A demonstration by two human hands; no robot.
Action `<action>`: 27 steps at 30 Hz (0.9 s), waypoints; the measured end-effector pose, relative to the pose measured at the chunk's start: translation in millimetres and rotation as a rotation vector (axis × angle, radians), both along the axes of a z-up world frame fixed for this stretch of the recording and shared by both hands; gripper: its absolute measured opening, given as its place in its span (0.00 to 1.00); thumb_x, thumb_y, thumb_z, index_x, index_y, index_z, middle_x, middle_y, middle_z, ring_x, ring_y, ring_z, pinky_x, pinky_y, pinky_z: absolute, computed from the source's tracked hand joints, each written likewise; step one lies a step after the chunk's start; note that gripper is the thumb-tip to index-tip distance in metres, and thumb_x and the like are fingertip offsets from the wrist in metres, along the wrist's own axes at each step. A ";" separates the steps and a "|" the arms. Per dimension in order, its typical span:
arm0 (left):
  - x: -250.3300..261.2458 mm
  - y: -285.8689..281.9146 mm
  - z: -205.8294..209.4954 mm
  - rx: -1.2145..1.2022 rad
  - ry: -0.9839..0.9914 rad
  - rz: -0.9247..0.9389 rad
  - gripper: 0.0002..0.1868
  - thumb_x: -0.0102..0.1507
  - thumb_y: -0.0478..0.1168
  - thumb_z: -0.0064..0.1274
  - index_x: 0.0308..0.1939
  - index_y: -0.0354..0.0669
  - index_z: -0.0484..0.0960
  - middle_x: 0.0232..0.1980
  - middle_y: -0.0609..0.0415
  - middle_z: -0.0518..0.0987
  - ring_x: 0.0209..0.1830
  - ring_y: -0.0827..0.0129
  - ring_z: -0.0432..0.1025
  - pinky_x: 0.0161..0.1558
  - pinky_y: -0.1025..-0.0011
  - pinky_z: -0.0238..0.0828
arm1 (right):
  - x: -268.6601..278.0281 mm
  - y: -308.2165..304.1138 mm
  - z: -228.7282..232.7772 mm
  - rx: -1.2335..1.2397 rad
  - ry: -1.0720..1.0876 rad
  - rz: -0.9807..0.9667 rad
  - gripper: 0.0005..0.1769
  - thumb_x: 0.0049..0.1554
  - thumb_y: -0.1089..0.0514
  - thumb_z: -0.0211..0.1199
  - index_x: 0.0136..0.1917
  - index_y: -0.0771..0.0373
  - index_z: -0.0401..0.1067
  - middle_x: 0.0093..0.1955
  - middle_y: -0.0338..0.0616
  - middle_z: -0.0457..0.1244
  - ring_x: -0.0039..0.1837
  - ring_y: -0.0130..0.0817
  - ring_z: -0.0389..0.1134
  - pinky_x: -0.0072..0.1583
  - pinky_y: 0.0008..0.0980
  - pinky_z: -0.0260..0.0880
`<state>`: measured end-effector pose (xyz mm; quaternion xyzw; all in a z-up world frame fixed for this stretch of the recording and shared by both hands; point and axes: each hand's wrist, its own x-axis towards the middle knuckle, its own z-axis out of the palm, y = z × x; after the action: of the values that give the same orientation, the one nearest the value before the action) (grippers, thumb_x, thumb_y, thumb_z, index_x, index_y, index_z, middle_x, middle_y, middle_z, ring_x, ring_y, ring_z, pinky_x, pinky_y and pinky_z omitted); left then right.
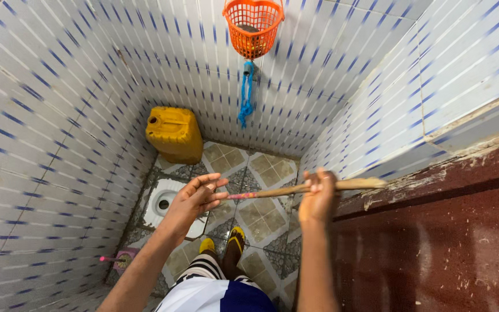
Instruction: The person cleans a squat toilet by using a mop and water from a bucket and a yellow jug. The person scrubs the toilet area with the mop and then pours water from the jug onto the toilet surface.
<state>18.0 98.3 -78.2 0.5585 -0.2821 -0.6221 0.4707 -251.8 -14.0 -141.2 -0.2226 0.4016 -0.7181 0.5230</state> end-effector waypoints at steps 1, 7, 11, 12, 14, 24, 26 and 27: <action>-0.3 2.0 -1.0 0.001 -0.005 0.004 0.22 0.69 0.45 0.42 0.66 0.46 0.72 0.65 0.54 0.80 0.59 0.68 0.77 0.59 0.70 0.74 | -3.7 1.5 19.2 0.025 0.094 -0.031 0.15 0.55 0.59 0.62 0.30 0.53 0.61 0.28 0.33 0.52 0.33 0.25 0.56 0.53 0.41 0.78; -8.8 -3.7 -5.4 -0.012 0.056 -0.030 0.22 0.69 0.46 0.45 0.66 0.46 0.72 0.65 0.54 0.80 0.58 0.67 0.77 0.58 0.70 0.71 | -16.6 9.3 108.5 -0.209 0.276 -0.140 0.20 0.62 0.55 0.61 0.32 0.50 0.58 0.29 0.31 0.49 0.33 0.23 0.53 0.57 0.42 0.81; -14.1 -3.0 -10.7 -0.080 0.059 -0.062 0.22 0.69 0.45 0.46 0.65 0.43 0.73 0.65 0.53 0.80 0.58 0.67 0.77 0.59 0.69 0.72 | -17.7 14.5 99.1 -0.179 0.326 -0.303 0.20 0.66 0.50 0.63 0.36 0.54 0.61 0.34 0.32 0.53 0.38 0.22 0.60 0.52 0.34 0.72; -18.5 -0.6 -11.2 -0.047 0.051 -0.060 0.23 0.68 0.46 0.46 0.66 0.45 0.73 0.65 0.54 0.80 0.58 0.67 0.77 0.58 0.68 0.72 | -17.9 7.9 89.2 -0.177 0.331 -0.345 0.20 0.67 0.49 0.63 0.37 0.56 0.62 0.37 0.33 0.56 0.43 0.23 0.67 0.46 0.29 0.65; -19.1 -9.0 -8.0 -0.035 0.038 -0.056 0.23 0.68 0.47 0.45 0.66 0.46 0.73 0.64 0.55 0.80 0.57 0.67 0.78 0.58 0.67 0.73 | -12.4 5.6 59.5 -0.062 0.495 -0.315 0.18 0.64 0.44 0.60 0.41 0.59 0.69 0.39 0.35 0.67 0.35 0.20 0.60 0.37 0.26 0.59; -33.7 -12.5 6.4 0.015 -0.007 -0.105 0.23 0.68 0.47 0.44 0.66 0.48 0.72 0.65 0.55 0.80 0.60 0.69 0.77 0.62 0.68 0.73 | -30.4 15.8 -8.3 -0.191 0.602 -0.373 0.12 0.69 0.52 0.55 0.50 0.63 0.64 0.44 0.39 0.67 0.47 0.25 0.67 0.54 0.24 0.69; -39.0 -18.7 10.8 -0.010 0.011 -0.105 0.22 0.69 0.46 0.44 0.66 0.47 0.72 0.66 0.54 0.80 0.60 0.69 0.76 0.62 0.68 0.72 | -42.3 18.4 -18.3 -0.103 0.471 -0.433 0.13 0.70 0.51 0.55 0.49 0.61 0.63 0.42 0.36 0.64 0.45 0.24 0.64 0.50 0.24 0.66; -41.5 -20.9 13.0 -0.024 0.025 -0.086 0.22 0.69 0.46 0.44 0.66 0.46 0.72 0.66 0.54 0.80 0.60 0.69 0.76 0.61 0.68 0.72 | -48.5 18.9 -25.9 -0.017 0.338 -0.494 0.13 0.71 0.51 0.55 0.48 0.60 0.62 0.40 0.33 0.61 0.44 0.24 0.62 0.46 0.25 0.63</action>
<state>-23.5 77.4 -65.2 0.5322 -0.3075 -0.6453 0.4537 -300.3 5.0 -167.1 -0.2390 0.5189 -0.7797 0.2562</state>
